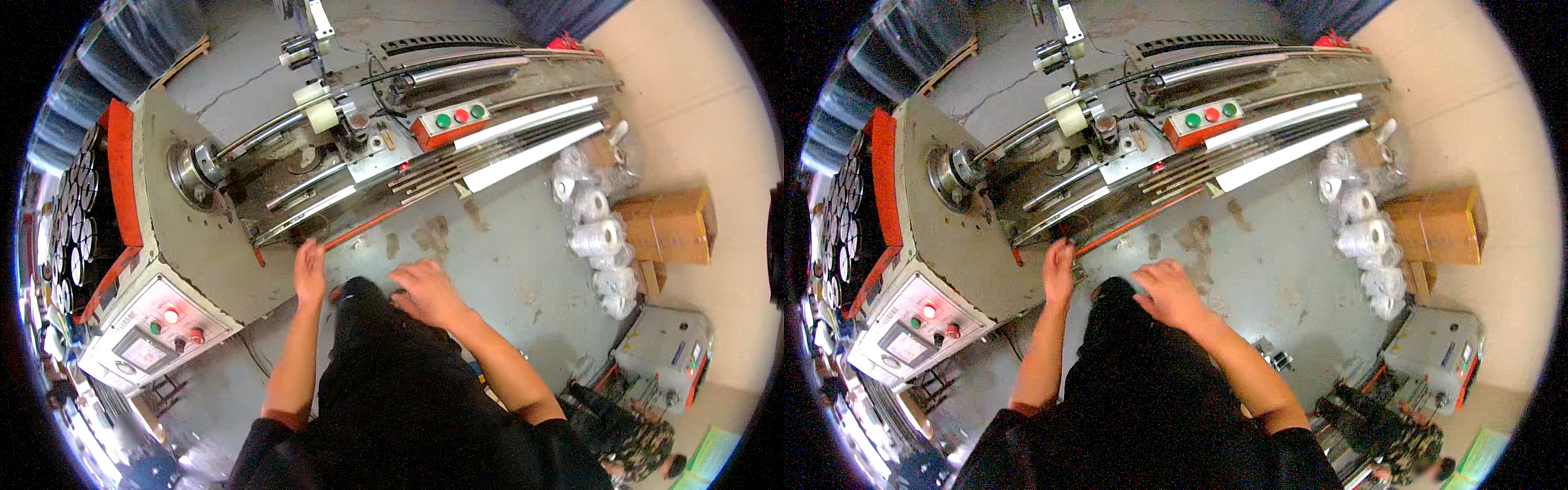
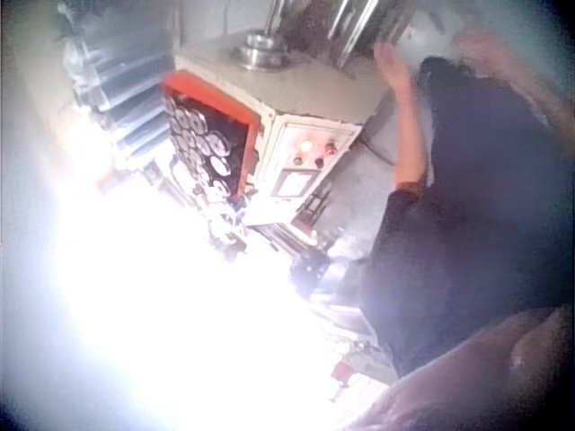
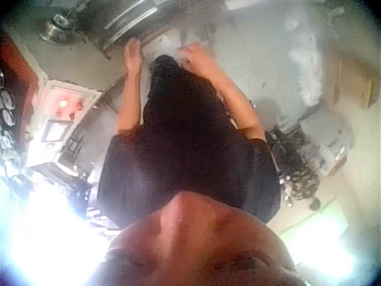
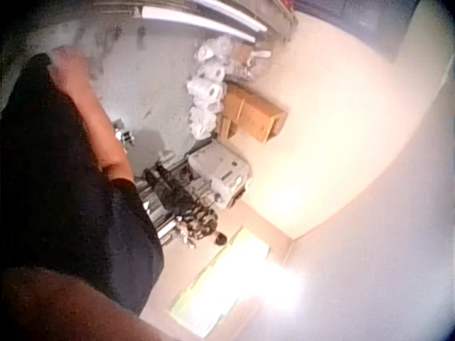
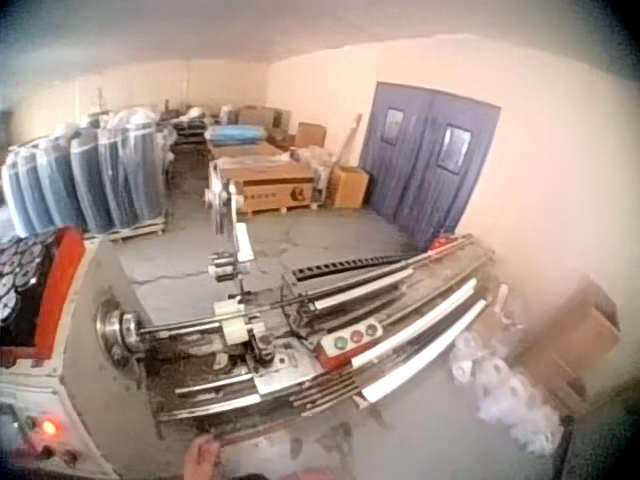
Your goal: The person operates a metal taping machine, feeding long metal rods through rollers to apply tape. They adjust the machine settings and handle the rods one by one, stacking the finished pieces on a nearby rack.
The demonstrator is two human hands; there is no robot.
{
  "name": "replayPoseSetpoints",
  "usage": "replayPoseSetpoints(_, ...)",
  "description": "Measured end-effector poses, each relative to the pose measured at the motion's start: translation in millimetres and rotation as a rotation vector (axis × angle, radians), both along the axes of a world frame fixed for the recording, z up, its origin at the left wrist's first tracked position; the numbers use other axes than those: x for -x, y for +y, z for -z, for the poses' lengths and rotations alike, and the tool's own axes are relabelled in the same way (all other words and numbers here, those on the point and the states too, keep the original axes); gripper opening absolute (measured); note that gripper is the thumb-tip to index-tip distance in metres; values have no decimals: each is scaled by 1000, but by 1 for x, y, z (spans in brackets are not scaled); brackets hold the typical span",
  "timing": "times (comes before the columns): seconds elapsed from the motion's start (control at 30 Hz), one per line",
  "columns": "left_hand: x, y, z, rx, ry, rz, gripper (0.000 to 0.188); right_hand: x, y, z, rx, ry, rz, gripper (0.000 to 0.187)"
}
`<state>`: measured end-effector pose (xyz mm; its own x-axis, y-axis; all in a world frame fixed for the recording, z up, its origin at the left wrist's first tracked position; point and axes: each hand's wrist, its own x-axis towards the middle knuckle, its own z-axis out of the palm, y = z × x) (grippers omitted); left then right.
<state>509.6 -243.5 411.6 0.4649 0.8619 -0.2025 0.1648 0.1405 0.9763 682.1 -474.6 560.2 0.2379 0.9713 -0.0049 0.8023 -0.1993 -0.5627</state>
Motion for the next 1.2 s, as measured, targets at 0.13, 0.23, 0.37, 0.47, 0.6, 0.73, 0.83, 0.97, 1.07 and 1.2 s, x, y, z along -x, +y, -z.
replayPoseSetpoints(0.13,-129,67,-49,-27,-105,-122,56,-89,37,-16,-91,-58,-30,44)
replayPoseSetpoints(0.23,-222,139,-74,41,-48,-536,72,-161,91,-18,-228,-50,-98,43)
replayPoseSetpoints(0.37,-262,190,-71,241,-79,-552,84,-221,156,-11,-194,4,-173,40)
replayPoseSetpoints(0.47,-273,216,-46,263,-90,-553,79,-239,210,-4,-241,91,-202,46)
replayPoseSetpoints(0.6,-294,204,-63,277,-33,-642,67,-256,275,3,-356,90,-378,44)
replayPoseSetpoints(0.73,-299,208,-57,245,12,-666,59,-261,315,29,-332,157,-582,30)
replayPoseSetpoints(0.83,-293,206,-50,222,2,-655,58,-265,327,47,-288,106,-717,14)
replayPoseSetpoints(0.97,-296,203,-61,186,131,-693,66,-266,331,46,-217,186,-732,13)
replayPoseSetpoints(1.07,-293,205,-70,188,52,-650,66,-271,338,43,-196,207,-779,15)
replayPoseSetpoints(1.2,-286,203,-59,252,111,-700,67,-269,338,42,-98,176,-853,24)
